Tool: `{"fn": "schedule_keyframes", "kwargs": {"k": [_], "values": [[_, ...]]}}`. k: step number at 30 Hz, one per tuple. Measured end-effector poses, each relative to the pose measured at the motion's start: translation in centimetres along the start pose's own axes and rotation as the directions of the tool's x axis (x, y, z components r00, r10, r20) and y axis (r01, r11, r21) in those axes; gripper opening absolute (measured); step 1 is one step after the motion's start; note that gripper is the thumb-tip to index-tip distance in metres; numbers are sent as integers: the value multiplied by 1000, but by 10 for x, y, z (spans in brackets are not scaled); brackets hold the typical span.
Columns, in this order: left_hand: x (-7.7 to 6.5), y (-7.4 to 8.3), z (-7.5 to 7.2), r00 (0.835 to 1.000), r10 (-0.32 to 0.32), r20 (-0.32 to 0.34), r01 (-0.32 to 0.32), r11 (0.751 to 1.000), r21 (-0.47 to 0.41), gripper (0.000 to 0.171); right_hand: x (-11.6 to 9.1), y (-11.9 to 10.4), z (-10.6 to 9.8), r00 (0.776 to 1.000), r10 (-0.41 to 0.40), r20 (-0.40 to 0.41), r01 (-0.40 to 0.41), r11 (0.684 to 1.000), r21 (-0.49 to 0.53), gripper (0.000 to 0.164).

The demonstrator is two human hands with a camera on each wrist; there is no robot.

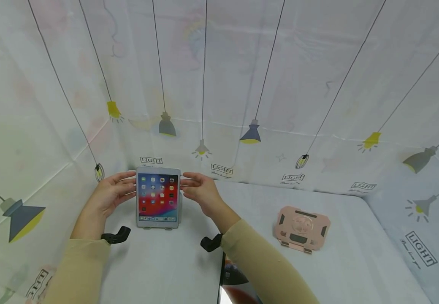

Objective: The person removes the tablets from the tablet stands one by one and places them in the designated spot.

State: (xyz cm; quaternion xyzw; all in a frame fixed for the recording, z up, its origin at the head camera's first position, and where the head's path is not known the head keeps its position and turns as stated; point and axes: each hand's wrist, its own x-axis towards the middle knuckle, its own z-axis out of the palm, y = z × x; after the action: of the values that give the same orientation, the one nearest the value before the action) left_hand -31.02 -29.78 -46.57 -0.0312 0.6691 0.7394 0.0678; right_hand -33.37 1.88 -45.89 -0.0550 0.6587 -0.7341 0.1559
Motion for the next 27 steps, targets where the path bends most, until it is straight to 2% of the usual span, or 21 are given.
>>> {"fn": "schedule_keyframes", "kwargs": {"k": [5,13,20,27], "values": [[-2,-1,0,1000,2,-6,-2,1000,-20,48,-1,0,6,1000,1,-27,0,1000,21,45],[-4,0,2,1000,1,-18,-2,997,-76,23,-4,-4,12,999,13,-34,-13,1000,20,36],[-7,0,2,999,1,-38,-3,999,-45,17,-7,-4,18,998,-14,-62,13,1000,-9,24],[-8,-1,0,999,3,-47,-6,998,-62,17,-10,-2,22,996,-54,-74,51,998,-42,17]]}}
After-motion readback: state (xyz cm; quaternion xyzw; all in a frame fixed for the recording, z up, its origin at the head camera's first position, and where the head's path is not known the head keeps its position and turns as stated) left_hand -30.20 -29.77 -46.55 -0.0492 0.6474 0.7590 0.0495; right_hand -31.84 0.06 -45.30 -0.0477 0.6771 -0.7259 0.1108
